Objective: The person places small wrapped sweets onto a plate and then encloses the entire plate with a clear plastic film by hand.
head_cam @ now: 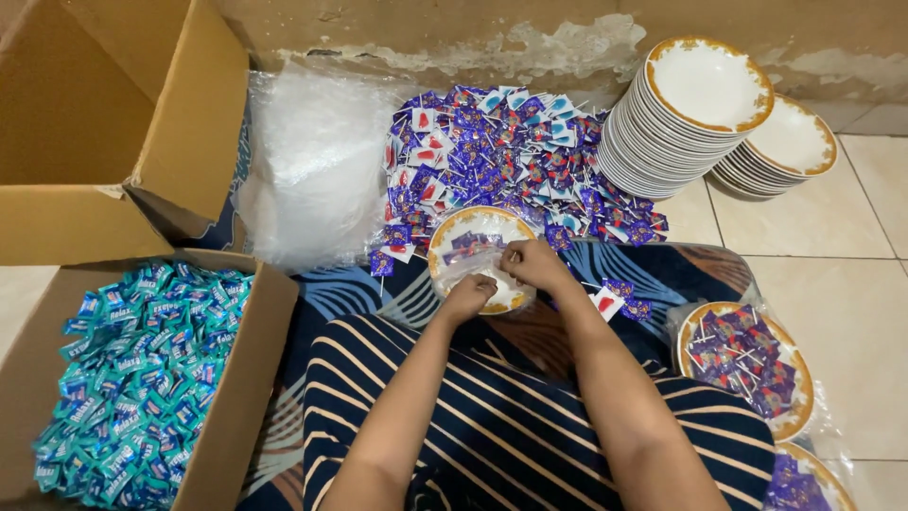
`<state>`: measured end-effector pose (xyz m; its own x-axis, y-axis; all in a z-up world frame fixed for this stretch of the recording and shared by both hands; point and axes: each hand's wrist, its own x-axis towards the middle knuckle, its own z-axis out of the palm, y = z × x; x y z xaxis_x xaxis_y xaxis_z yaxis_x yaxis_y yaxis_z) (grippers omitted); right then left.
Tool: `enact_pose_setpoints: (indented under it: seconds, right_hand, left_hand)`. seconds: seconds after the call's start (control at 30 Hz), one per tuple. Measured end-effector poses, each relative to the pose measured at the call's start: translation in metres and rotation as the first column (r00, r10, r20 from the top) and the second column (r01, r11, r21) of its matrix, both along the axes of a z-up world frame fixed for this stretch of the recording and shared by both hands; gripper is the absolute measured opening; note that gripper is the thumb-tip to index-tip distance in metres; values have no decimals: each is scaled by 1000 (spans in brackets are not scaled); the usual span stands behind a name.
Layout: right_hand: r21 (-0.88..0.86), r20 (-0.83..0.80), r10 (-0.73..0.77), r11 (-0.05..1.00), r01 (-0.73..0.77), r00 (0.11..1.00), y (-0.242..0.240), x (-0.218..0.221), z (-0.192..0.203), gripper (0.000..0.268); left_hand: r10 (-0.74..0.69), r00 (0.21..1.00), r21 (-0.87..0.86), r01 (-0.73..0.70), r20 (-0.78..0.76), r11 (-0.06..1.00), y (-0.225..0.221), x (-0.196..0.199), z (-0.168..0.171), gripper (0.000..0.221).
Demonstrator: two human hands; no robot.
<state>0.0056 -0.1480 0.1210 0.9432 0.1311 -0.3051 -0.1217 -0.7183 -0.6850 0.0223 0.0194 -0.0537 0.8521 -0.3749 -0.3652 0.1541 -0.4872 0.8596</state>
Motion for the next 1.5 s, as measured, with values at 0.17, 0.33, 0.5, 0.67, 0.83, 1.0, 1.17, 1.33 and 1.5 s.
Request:
enact_pose_setpoints:
  seconds: [0.17,0.33,0.5,0.67,0.83,1.0,1.17,1.33,1.5]
  right_hand:
    - [-15,131,-134,990,138,982,-44,34,-54,21]
    - [-193,187,-236,943,271,954,-75,58,-83,35]
    - [-267,383,-223,902,339,896,-132,111,-186,35]
    - [-400,210,-213,872,282,954,-139,113,-187,45]
    - [-495,64,-150,854,162,987,-120,96,-140,56]
    - [-547,113,-228,798,252,967,-151,113,-204,50]
    - [-565,157,-217,780,268,964,-152,110,-205,49]
    - [-479,220,-232,820,313,947,-161,114,-222,40]
    - [-475,131,-215,843,251,968,-165,118,-217,43]
  left_hand:
    - [34,984,42,-42,174,998,-11,16,-22,42]
    - [-36,963,210,-21,268,978,-17,0,5,57]
    - [-116,974,342,43,197,939,-21,-1,18,66]
    - [-180,971,441,95,156,892,-19,-3,31,69]
    - [-179,979,449,118,95,886,-20,-3,32,69]
    - [-174,981,456,114,91,882,-17,-8,54,69]
    - [-183,976,455,113,114,883,-15,-10,49,67]
    - [-187,974,457,110,126,882,-16,-11,50,67]
    - [-182,972,438,101,148,893,-14,-14,49,65]
